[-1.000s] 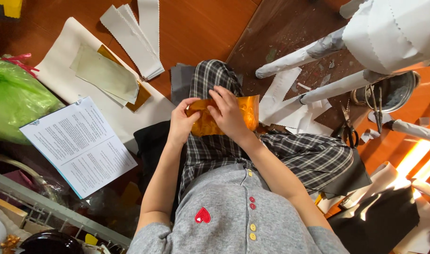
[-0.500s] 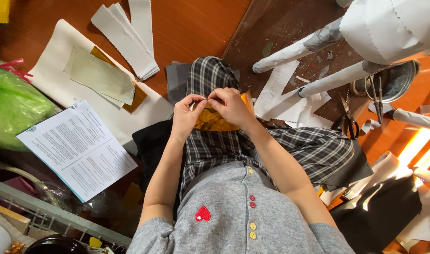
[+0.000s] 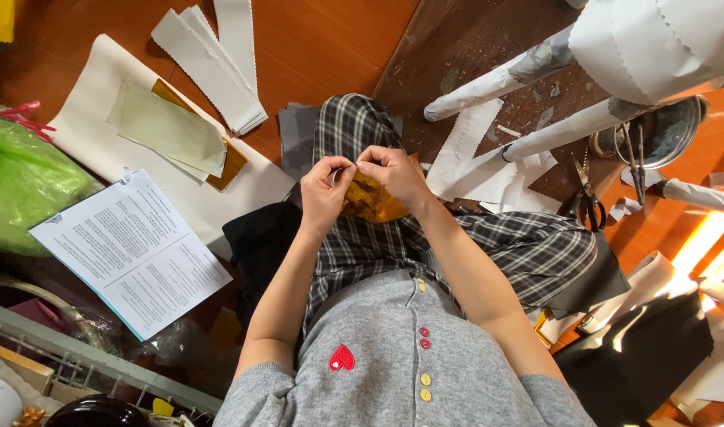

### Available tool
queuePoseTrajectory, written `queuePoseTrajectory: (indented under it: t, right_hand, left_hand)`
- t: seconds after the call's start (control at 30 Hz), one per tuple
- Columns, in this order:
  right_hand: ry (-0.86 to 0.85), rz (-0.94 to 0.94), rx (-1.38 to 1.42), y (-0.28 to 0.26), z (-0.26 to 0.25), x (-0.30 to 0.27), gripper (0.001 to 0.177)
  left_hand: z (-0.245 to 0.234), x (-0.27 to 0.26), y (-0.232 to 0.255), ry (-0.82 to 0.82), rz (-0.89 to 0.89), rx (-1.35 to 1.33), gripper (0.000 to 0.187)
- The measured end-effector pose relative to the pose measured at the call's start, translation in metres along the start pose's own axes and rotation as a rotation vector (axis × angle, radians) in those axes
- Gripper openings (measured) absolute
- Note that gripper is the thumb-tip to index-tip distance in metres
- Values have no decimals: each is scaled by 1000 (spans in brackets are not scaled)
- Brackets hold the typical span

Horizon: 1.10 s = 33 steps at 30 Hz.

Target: Applying paper strips and gold foil to a sculpture frame to create a paper-mache figure

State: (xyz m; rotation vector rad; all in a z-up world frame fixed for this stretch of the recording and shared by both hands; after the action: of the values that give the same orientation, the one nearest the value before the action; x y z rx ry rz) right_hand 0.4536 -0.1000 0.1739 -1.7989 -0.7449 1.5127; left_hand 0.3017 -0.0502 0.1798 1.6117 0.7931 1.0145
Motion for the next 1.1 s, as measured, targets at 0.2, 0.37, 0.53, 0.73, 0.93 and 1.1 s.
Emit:
queuePoseTrajectory:
  t: [0.2, 0.37, 0.53, 0.73, 0.93, 1.1]
  right_hand:
    - [-149, 66, 236, -9, -6, -3, 5]
    - [-186, 45, 107, 7, -17, 5, 18]
    - [-145, 77, 94, 25, -19, 19, 12]
    - [-109, 133, 163, 40, -19, 24, 12]
    - [-74, 106, 220, 43, -22, 26, 15]
    - [-42, 59, 236, 32, -23, 14, 15]
  left_hand:
    - [2, 1, 3, 41, 8, -57, 5]
    - [-4, -1, -12, 44, -193, -236, 15]
    - [-6, -20, -46, 91, -384, -291, 16]
    - [-4, -33, -80, 161, -420, -312, 15]
    - [-2, -4, -19, 56, -447, -367, 36]
    - [-10, -23, -57, 88, -451, -327, 27]
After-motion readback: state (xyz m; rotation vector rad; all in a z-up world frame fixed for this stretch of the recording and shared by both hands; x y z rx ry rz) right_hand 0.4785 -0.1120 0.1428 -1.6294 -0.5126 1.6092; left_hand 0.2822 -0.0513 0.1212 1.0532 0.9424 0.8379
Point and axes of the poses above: each hand's wrist, its own x-axis towards the middle knuckle, its own z-axis out of the palm, y = z × x, the point moved 3 cm from there along x, towards the middle knuckle, and after that the axes turned 15 degrees about z, right-handed, at the moved point
